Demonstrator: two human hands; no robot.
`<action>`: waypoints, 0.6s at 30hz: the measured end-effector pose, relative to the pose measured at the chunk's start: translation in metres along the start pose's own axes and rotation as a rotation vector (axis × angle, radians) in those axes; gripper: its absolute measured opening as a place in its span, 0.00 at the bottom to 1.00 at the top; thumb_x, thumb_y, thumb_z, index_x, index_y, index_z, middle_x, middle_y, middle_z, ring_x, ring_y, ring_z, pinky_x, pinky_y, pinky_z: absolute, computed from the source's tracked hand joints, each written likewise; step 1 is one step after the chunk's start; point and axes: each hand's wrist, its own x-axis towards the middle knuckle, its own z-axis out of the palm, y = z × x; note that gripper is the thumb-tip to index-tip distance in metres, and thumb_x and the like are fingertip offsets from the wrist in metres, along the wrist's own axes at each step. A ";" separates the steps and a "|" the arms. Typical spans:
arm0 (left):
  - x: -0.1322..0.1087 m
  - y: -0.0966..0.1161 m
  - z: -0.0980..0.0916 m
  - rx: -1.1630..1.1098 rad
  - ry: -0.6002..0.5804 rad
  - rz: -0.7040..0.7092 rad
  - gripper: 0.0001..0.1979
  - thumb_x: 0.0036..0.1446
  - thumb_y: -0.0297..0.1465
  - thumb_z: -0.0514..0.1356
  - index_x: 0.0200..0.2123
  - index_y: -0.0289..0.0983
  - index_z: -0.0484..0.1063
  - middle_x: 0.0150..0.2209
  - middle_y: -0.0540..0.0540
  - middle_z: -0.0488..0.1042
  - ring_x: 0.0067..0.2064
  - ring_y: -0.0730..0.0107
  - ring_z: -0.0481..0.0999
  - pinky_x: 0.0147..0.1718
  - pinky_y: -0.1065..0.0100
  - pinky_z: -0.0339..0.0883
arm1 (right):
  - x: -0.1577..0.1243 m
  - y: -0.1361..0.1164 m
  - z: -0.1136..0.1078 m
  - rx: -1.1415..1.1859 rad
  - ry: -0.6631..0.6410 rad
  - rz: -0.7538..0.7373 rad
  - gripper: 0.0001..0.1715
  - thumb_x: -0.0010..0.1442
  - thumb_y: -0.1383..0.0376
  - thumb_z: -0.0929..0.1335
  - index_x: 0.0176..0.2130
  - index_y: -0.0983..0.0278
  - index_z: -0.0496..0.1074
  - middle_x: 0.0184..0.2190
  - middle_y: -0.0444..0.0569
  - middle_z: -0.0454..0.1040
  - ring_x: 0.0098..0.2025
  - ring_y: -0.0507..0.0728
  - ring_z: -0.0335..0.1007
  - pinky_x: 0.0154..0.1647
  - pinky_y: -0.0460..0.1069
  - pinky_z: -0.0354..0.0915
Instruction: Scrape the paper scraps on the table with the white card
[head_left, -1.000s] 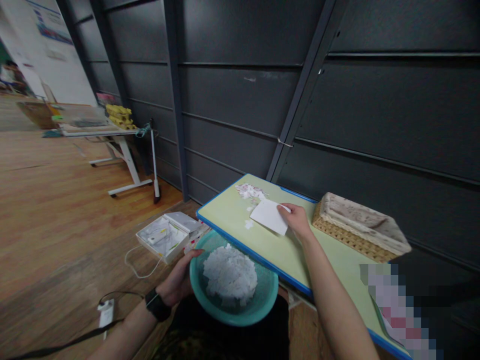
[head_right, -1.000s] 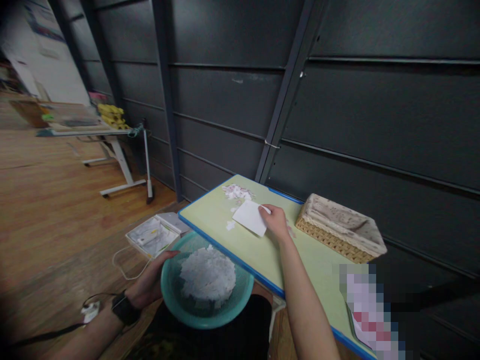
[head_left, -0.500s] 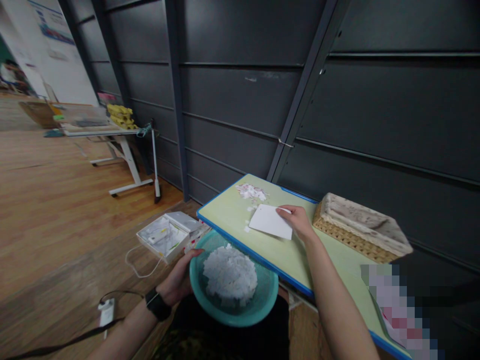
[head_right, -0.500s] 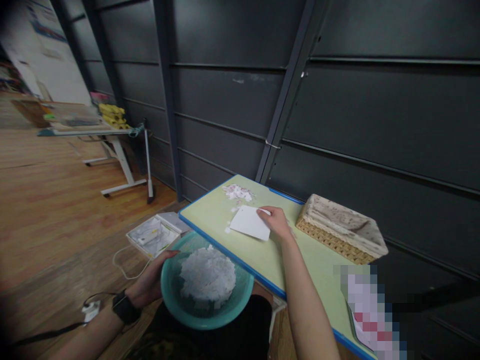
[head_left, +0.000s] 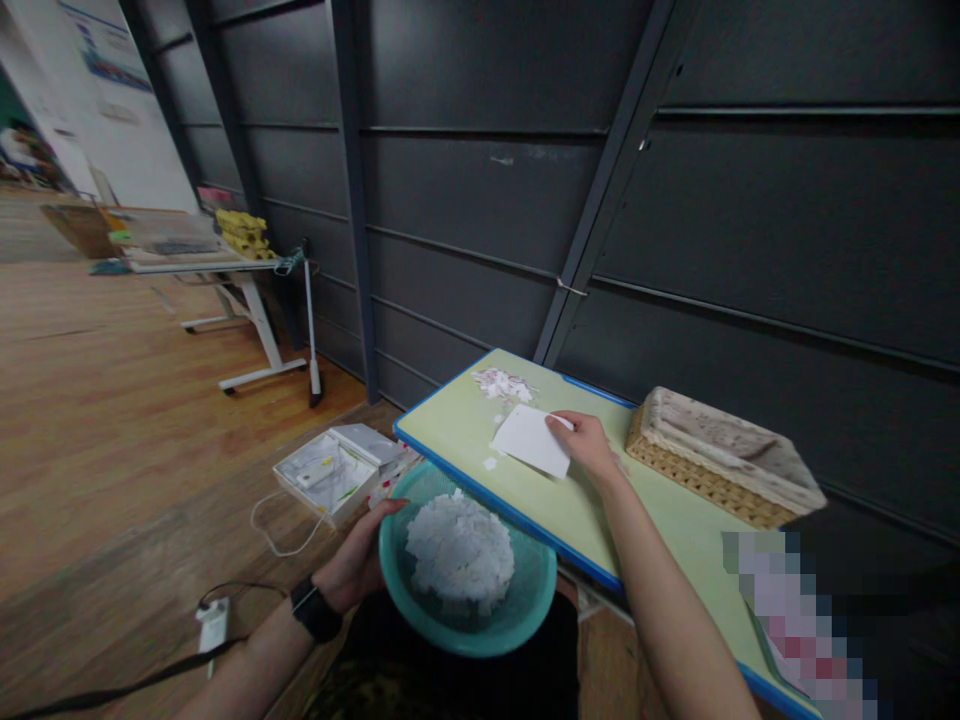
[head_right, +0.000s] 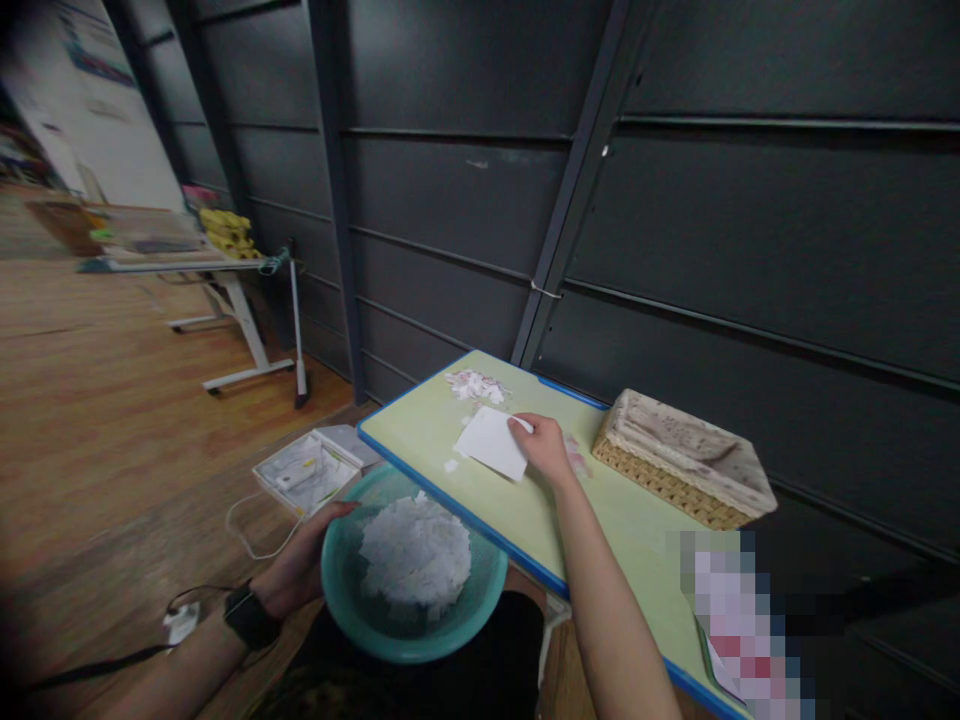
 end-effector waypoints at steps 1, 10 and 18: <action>0.000 0.000 0.000 0.003 0.003 0.008 0.04 0.53 0.30 0.59 0.30 0.34 0.71 0.25 0.46 0.80 0.25 0.65 0.77 0.32 0.65 0.69 | 0.000 0.000 0.001 0.004 -0.018 -0.003 0.25 0.48 0.51 0.66 0.32 0.69 0.78 0.28 0.53 0.77 0.28 0.57 0.68 0.25 0.47 0.59; 0.003 0.000 -0.005 -0.018 0.026 -0.009 0.03 0.53 0.30 0.59 0.29 0.36 0.70 0.24 0.49 0.80 0.25 0.66 0.77 0.30 0.65 0.69 | -0.002 -0.005 -0.001 -0.012 -0.063 0.008 0.22 0.48 0.53 0.66 0.31 0.68 0.78 0.28 0.52 0.78 0.29 0.57 0.68 0.26 0.47 0.60; 0.001 0.000 -0.002 0.006 0.045 0.010 0.04 0.53 0.30 0.59 0.28 0.36 0.70 0.23 0.48 0.79 0.24 0.67 0.77 0.30 0.67 0.68 | -0.002 -0.003 -0.003 0.051 -0.116 0.034 0.23 0.47 0.52 0.67 0.32 0.69 0.78 0.28 0.52 0.77 0.27 0.56 0.67 0.26 0.47 0.58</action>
